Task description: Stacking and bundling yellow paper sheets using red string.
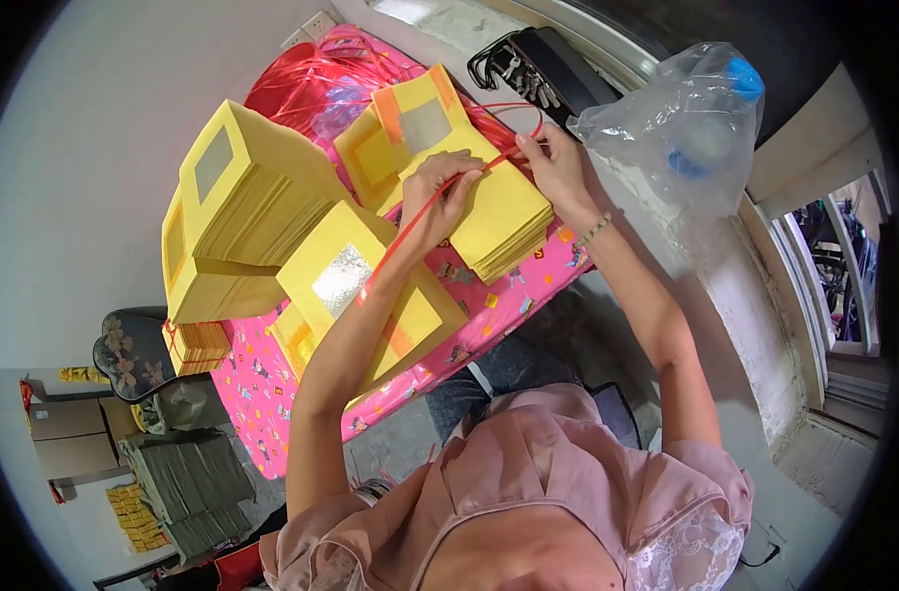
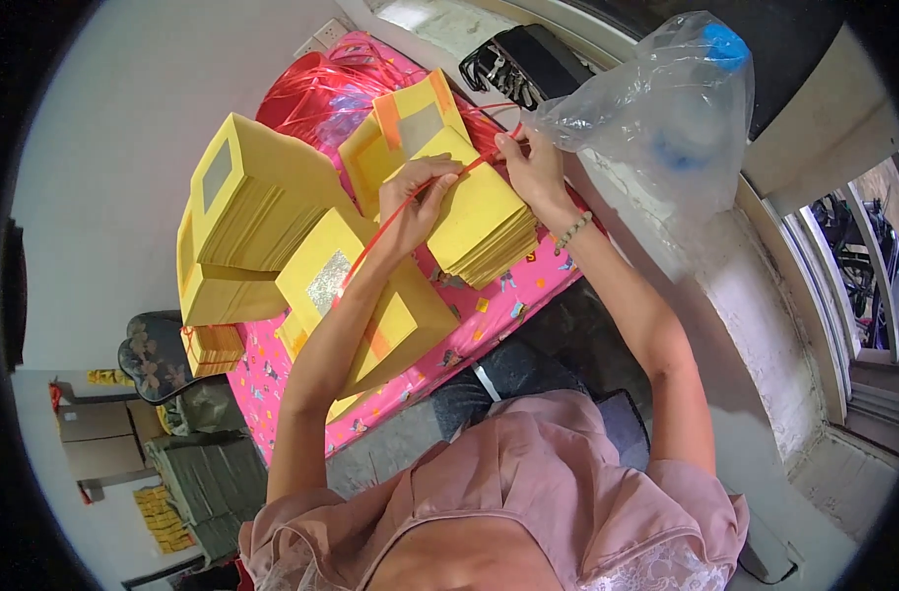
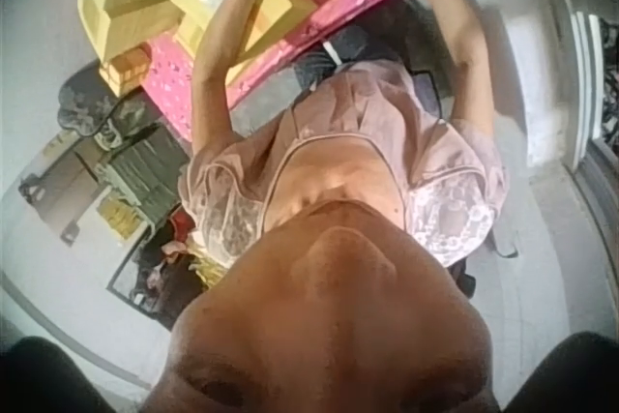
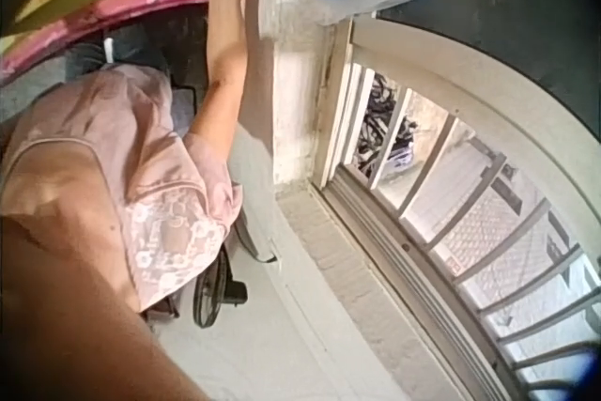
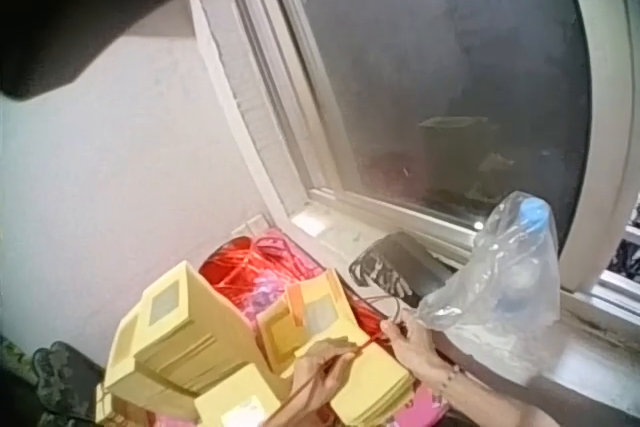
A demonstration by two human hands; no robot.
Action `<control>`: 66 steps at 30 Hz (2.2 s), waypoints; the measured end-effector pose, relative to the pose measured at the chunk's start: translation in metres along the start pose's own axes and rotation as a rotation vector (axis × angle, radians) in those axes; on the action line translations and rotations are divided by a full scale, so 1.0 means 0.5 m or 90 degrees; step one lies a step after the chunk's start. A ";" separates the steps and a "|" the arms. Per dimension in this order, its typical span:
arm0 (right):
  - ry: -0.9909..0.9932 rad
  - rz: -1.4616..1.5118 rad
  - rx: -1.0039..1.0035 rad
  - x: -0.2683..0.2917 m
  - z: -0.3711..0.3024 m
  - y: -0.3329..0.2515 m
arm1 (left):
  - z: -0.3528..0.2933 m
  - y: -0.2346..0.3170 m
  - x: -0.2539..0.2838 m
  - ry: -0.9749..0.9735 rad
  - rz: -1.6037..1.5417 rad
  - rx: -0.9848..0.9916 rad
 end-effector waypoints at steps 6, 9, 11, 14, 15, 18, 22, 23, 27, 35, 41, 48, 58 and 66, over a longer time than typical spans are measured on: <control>0.052 -0.114 0.031 0.017 -0.005 0.023 | -0.025 -0.020 0.002 -0.041 -0.025 -0.003; 0.033 -0.179 0.018 0.022 -0.007 0.017 | -0.026 -0.021 0.004 -0.039 -0.027 -0.006; 0.022 -0.187 0.001 0.021 -0.004 0.027 | -0.026 -0.017 0.007 -0.038 0.021 -0.013; 0.041 -0.155 0.018 0.029 0.010 0.042 | -0.025 -0.017 0.003 -0.034 0.060 -0.023; 0.037 -0.161 0.013 0.033 0.013 0.036 | -0.024 -0.019 0.006 -0.029 0.054 -0.025; -0.003 -0.140 -0.013 0.041 0.003 0.018 | -0.026 -0.023 0.009 -0.029 0.044 -0.029; -0.001 -0.125 0.012 0.064 -0.026 -0.047 | -0.030 -0.029 0.011 -0.001 0.042 -0.038; 0.017 -0.149 0.010 0.072 -0.040 -0.073 | -0.032 -0.029 0.013 0.000 0.039 -0.035; 0.099 -0.051 0.100 0.106 -0.119 -0.143 | -0.029 -0.021 0.006 0.003 0.024 -0.032; 0.178 0.249 -0.098 0.069 -0.340 -0.075 | -0.032 -0.023 0.012 0.014 0.040 -0.044; 0.128 0.550 -0.472 -0.015 -0.415 0.041 | -0.031 -0.034 0.016 0.039 0.024 -0.045; 0.143 0.369 -0.478 -0.048 -0.385 0.135 | -0.004 -0.098 0.038 0.013 -0.056 0.189; 0.169 0.237 -0.356 -0.047 -0.375 0.136 | 0.083 -0.235 0.085 -0.110 0.122 0.403; 0.203 0.245 -0.290 -0.056 -0.374 0.128 | 0.077 -0.300 0.060 -0.201 -0.091 0.638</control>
Point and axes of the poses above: each hand's wrist, its own z-axis towards the middle knuckle, its own x-axis out of the back of the hand, y = z × x, the point moved 6 cm from there along z, towards the middle knuckle, and after that the axes turned 11 degrees about -z, right-handed, at the moved point
